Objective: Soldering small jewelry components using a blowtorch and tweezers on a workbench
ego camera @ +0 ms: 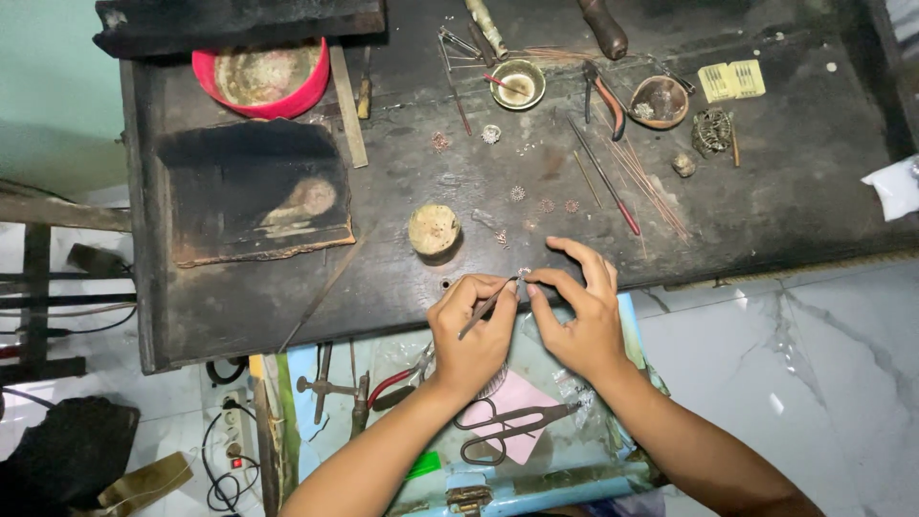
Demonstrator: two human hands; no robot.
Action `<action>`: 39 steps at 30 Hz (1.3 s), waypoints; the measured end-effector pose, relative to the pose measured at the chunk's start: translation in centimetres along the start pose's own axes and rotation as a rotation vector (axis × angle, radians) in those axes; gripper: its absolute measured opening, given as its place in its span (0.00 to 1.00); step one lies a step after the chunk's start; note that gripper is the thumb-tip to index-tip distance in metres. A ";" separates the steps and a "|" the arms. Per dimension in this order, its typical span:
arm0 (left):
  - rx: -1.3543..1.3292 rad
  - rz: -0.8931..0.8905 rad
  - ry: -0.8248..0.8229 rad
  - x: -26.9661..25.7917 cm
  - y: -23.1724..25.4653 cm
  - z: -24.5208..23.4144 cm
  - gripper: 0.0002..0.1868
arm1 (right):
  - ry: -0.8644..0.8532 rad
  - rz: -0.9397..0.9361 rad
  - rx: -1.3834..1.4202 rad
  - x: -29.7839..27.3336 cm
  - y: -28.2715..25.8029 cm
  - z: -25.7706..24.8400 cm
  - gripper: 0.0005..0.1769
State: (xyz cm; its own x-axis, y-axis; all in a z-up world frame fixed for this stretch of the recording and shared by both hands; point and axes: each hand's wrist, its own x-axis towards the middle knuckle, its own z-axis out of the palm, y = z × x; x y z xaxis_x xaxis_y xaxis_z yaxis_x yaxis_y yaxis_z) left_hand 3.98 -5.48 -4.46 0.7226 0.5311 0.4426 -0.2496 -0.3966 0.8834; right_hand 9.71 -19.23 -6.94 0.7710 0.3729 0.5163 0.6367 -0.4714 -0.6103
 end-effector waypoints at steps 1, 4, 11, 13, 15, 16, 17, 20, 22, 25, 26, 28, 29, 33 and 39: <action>-0.001 -0.003 0.001 0.0 0.0 0.0 0.11 | -0.003 0.001 -0.001 0.0 0.0 0.0 0.05; -0.004 -0.004 -0.006 0.0 0.1 0.1 0.10 | -0.015 -0.006 -0.019 0.0 0.0 0.0 0.05; -0.009 -0.006 -0.003 0.1 0.3 0.1 0.11 | -0.025 -0.008 -0.042 0.1 0.0 0.0 0.04; -0.014 -0.010 -0.005 0.1 0.3 0.1 0.11 | -0.033 -0.007 -0.047 0.1 0.0 -0.1 0.04; -0.017 -0.028 -0.008 0.1 0.4 0.1 0.10 | -0.032 -0.012 -0.048 0.1 0.0 -0.1 0.05; -0.017 -0.027 -0.006 0.1 0.4 0.1 0.10 | -0.033 -0.014 -0.048 0.1 0.1 -0.1 0.05; -0.013 -0.032 -0.003 0.1 0.3 0.2 0.10 | -0.034 -0.013 -0.049 0.1 0.1 0.0 0.05; -0.009 -0.044 -0.003 0.1 0.5 0.0 0.10 | -0.035 -0.009 -0.050 0.2 -0.2 -0.1 0.04; -0.010 -0.054 -0.006 0.2 0.6 0.0 0.11 | -0.037 -0.004 -0.051 0.2 -0.3 -0.2 0.04; -0.009 -0.078 -0.005 0.2 0.5 0.1 0.10 | -0.039 -0.002 -0.058 0.2 -0.1 -0.1 0.04; 0.002 -0.104 -0.008 0.1 0.4 0.2 0.10 | -0.036 -0.005 -0.054 0.2 -0.1 -0.1 0.04; 0.013 -0.129 -0.007 0.1 0.4 0.2 0.11 | -0.034 -0.013 -0.048 0.2 0.0 -0.1 0.04; 0.008 -0.151 -0.007 0.1 0.5 0.2 0.10 | -0.033 -0.011 -0.051 0.2 0.0 -0.1 0.04; 0.021 -0.203 0.000 0.1 0.5 0.3 0.10 | -0.030 -0.007 -0.048 0.1 0.0 -0.1 0.04; 0.026 -0.252 0.004 0.1 0.6 0.4 0.11 | -0.041 0.002 -0.042 0.1 0.0 -0.2 0.04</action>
State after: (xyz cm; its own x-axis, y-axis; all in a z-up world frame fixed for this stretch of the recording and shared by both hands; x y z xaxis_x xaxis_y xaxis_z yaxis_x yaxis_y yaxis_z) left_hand 4.22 -5.95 -3.96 0.7576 0.6181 0.2098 -0.0455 -0.2706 0.9616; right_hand 9.79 -19.36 -6.82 0.7725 0.4042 0.4897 0.6349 -0.5050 -0.5848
